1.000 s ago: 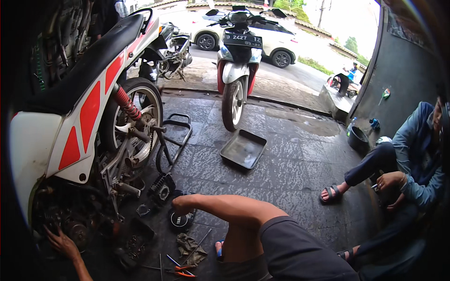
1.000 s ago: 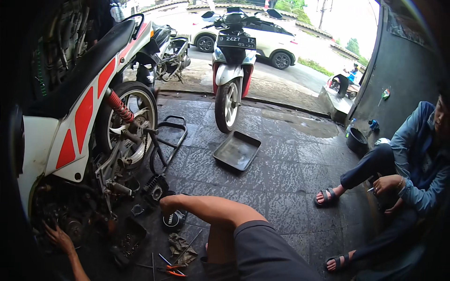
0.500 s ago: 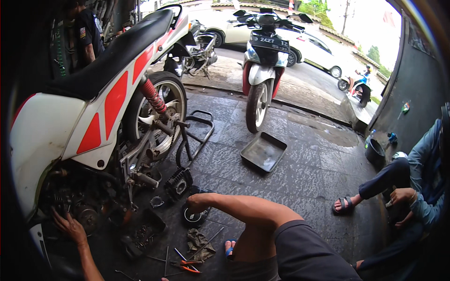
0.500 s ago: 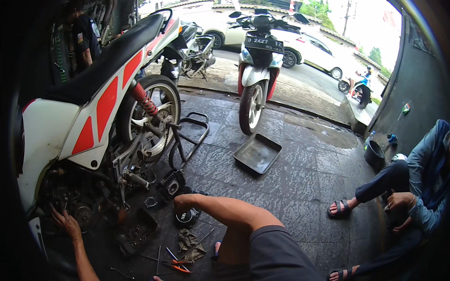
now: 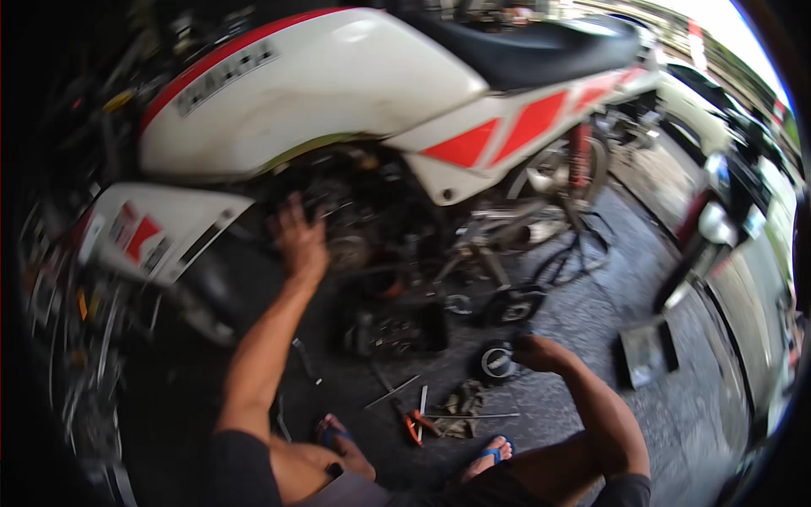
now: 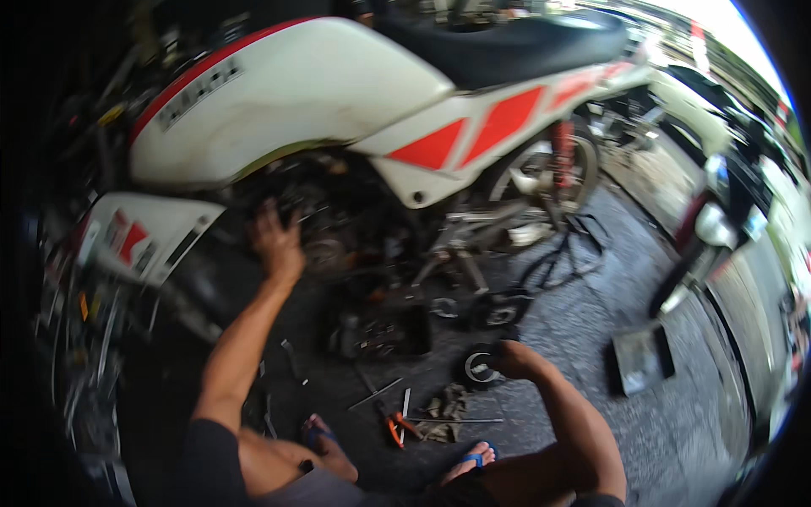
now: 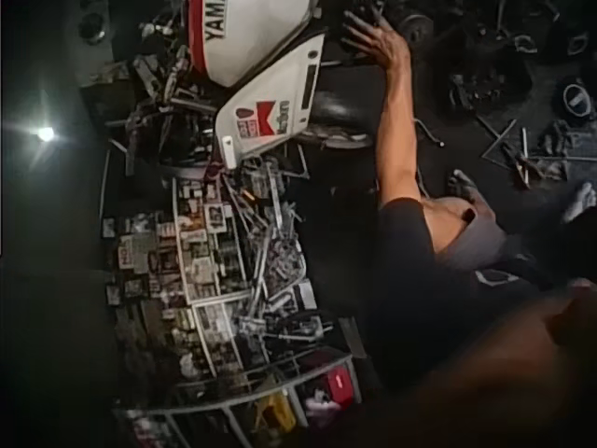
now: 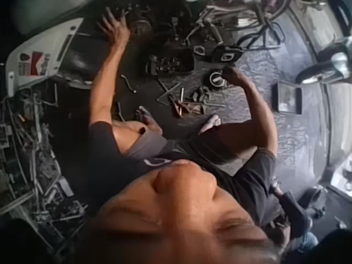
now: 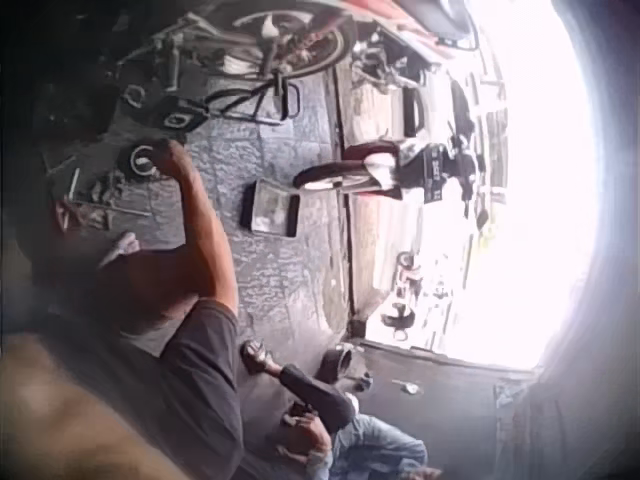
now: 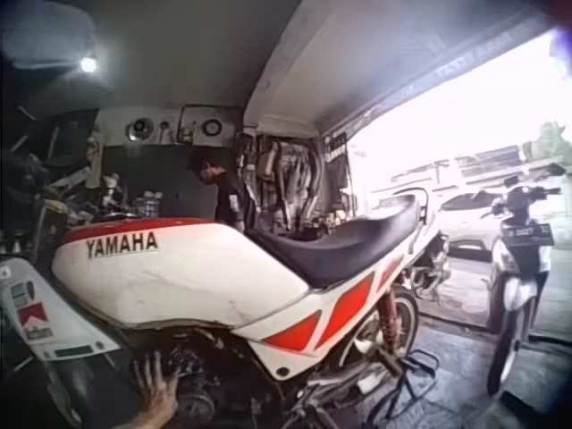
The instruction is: The person works on a motorcycle engine, using a T-handle wrench and pliers to remove components, handling small bolts and a chain, and using a power impact wrench to loosen a nut.
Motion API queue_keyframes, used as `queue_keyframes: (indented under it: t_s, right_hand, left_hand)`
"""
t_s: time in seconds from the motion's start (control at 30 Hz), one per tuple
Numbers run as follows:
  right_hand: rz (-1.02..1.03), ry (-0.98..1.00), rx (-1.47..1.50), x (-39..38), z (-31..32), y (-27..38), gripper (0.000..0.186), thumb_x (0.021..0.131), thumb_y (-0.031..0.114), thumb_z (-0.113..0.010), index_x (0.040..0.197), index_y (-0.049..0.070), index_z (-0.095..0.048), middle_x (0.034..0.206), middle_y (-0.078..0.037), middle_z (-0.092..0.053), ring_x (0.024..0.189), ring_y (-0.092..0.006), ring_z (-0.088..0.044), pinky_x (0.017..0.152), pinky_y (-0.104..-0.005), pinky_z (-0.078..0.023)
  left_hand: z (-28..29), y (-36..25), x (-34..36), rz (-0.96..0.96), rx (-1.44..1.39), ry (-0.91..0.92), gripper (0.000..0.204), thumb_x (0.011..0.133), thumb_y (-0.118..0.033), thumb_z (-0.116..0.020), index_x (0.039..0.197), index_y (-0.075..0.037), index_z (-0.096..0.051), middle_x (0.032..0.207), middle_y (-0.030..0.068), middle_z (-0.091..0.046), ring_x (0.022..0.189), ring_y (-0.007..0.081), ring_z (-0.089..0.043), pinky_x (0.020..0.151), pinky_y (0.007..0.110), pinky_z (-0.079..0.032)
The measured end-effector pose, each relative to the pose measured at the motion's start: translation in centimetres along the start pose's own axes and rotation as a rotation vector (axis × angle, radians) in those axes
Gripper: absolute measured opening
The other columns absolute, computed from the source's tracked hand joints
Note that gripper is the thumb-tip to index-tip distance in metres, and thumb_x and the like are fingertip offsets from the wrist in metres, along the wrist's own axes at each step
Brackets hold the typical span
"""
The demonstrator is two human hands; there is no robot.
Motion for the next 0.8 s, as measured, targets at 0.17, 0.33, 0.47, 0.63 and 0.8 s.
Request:
queue_keyframes:
  t_s: [0.17, 0.33, 0.47, 0.63, 0.8]
  right_hand:
    - [0.017, -0.009, 0.068, 0.4, 0.7, 2.8, 0.039, 0.084, 0.031, -0.066, 0.107, -0.001, -0.068, 0.099, -0.020, -0.070, 0.094, -0.0282, -0.068, 0.084, -0.0380, -0.051]
    - [0.100, -0.056, 0.054, 0.6, 0.3, 4.4, 0.033, 0.083, 0.029, -0.062, 0.093, -0.002, -0.067, 0.091, -0.024, -0.067, 0.090, -0.0407, -0.064, 0.079, -0.0455, -0.050]
    - [0.048, -0.057, 0.055, -0.1, 0.2, 5.1, 0.035, 0.082, 0.031, -0.063, 0.094, -0.001, -0.067, 0.091, -0.024, -0.067, 0.089, -0.0405, -0.065, 0.077, -0.0450, -0.050]
    - [0.006, -0.023, 0.025, 0.6, 0.0, 5.5, 0.040, 0.085, 0.031, -0.066, 0.112, 0.002, -0.068, 0.107, -0.020, -0.070, 0.102, -0.0305, -0.067, 0.090, -0.0375, -0.050]
    - [-0.029, -0.053, 0.131, 0.9, 1.6, 4.5, 0.041, 0.086, 0.029, -0.066, 0.112, -0.003, -0.064, 0.105, -0.022, -0.069, 0.100, -0.0335, -0.067, 0.086, -0.0395, -0.051]
  left_hand:
    - [-0.1, 3.4, -1.1, 0.011, -0.150, -0.121, 0.032, 0.087, -0.013, -0.055, 0.117, -0.012, -0.068, 0.154, 0.0220, -0.025, 0.138, 0.0463, -0.026, 0.110, 0.069, -0.017]
    - [0.3, 3.3, -2.1, 0.001, -0.063, -0.120, 0.033, 0.083, -0.007, -0.056, 0.114, -0.010, -0.067, 0.154, 0.0221, -0.024, 0.137, 0.0462, -0.028, 0.110, 0.068, -0.019]
    - [0.3, 3.5, -2.4, 0.018, -0.154, -0.060, 0.044, 0.079, -0.003, -0.058, 0.120, -0.014, -0.066, 0.154, 0.0234, -0.023, 0.139, 0.0477, -0.024, 0.111, 0.067, -0.016]
    - [-0.1, 2.5, -2.6, 0.009, -0.084, -0.083, 0.035, 0.078, -0.006, -0.061, 0.112, -0.013, -0.069, 0.153, 0.0218, -0.026, 0.139, 0.0477, -0.024, 0.112, 0.067, -0.015]
    - [0.6, 2.9, -0.5, -0.005, -0.212, -0.145, 0.033, 0.082, -0.009, -0.057, 0.113, -0.012, -0.067, 0.152, 0.0213, -0.027, 0.139, 0.0466, -0.024, 0.111, 0.067, -0.014]
Point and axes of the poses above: each hand's wrist, its own x-axis towards the middle knuckle, its own z-axis out of the back of the hand, y = z × x, the point moved 9 cm from there along x, towards the middle knuckle
